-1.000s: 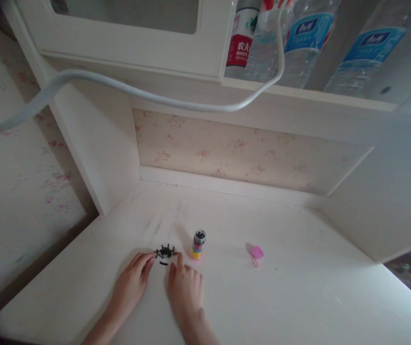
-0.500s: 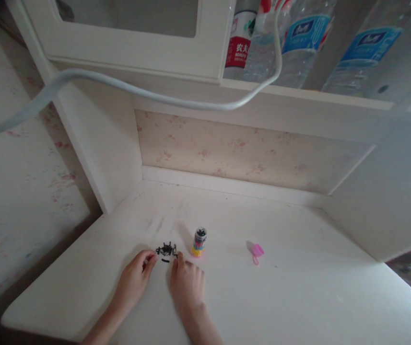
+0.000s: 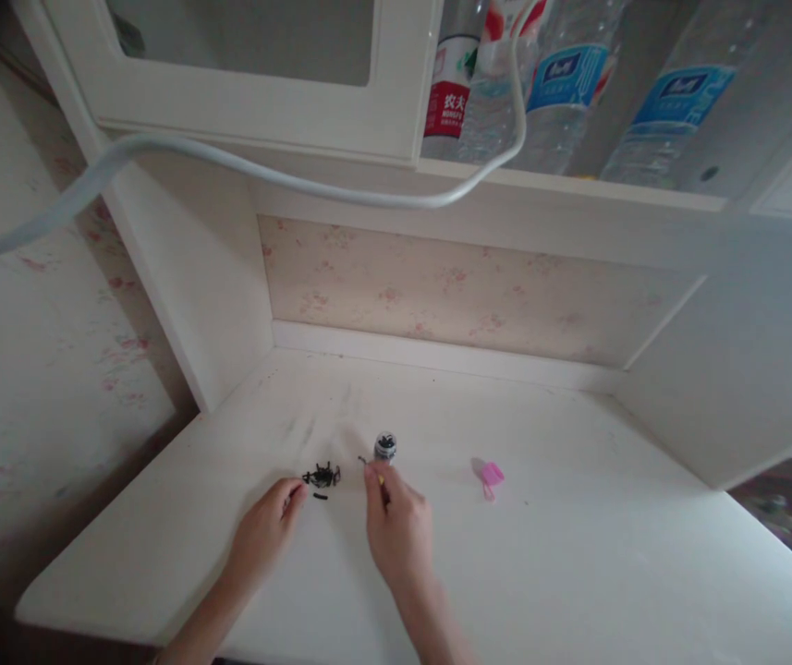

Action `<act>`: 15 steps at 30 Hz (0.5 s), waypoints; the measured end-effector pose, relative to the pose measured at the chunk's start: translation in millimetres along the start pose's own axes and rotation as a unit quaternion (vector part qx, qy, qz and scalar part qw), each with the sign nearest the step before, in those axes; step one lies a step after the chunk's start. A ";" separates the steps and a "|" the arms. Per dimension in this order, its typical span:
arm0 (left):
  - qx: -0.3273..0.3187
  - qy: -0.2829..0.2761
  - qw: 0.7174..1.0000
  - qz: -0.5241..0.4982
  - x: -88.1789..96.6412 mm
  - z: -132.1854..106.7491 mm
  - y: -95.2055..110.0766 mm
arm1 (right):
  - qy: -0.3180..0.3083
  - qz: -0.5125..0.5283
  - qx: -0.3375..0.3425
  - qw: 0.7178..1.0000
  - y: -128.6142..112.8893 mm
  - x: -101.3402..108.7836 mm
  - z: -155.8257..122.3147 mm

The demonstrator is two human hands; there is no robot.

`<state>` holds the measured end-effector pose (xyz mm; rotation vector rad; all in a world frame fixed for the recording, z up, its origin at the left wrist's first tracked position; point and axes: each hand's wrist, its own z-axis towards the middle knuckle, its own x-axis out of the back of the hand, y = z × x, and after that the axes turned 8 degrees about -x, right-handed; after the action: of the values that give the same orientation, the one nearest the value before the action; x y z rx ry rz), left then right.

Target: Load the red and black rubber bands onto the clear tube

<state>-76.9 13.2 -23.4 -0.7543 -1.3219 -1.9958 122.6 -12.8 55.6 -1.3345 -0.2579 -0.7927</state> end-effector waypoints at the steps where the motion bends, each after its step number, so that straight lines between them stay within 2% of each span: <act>1: -0.009 0.002 1.000 0.007 -0.6 0.0 -0.7 | 0.026 0.002 -0.011 1.000 -1.7 9.2 8.6; 3: -0.024 0.012 1.000 0.012 -1.6 -0.3 -2.6 | 0.054 -0.006 -0.023 0.998 -2.4 22.5 24.8; 5: -0.033 0.022 0.999 0.007 -2.0 -0.9 -4.2 | 0.053 -0.014 -0.022 0.998 -0.1 28.0 36.2; 15: -0.024 0.014 1.000 -0.010 -0.1 -0.8 -3.6 | 0.012 -0.095 -0.005 0.995 8.8 17.2 45.0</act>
<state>-79.6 13.6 -25.8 -0.7348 -1.2729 -2.0529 152.5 23.0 70.3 -1.3226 -0.3666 -0.9710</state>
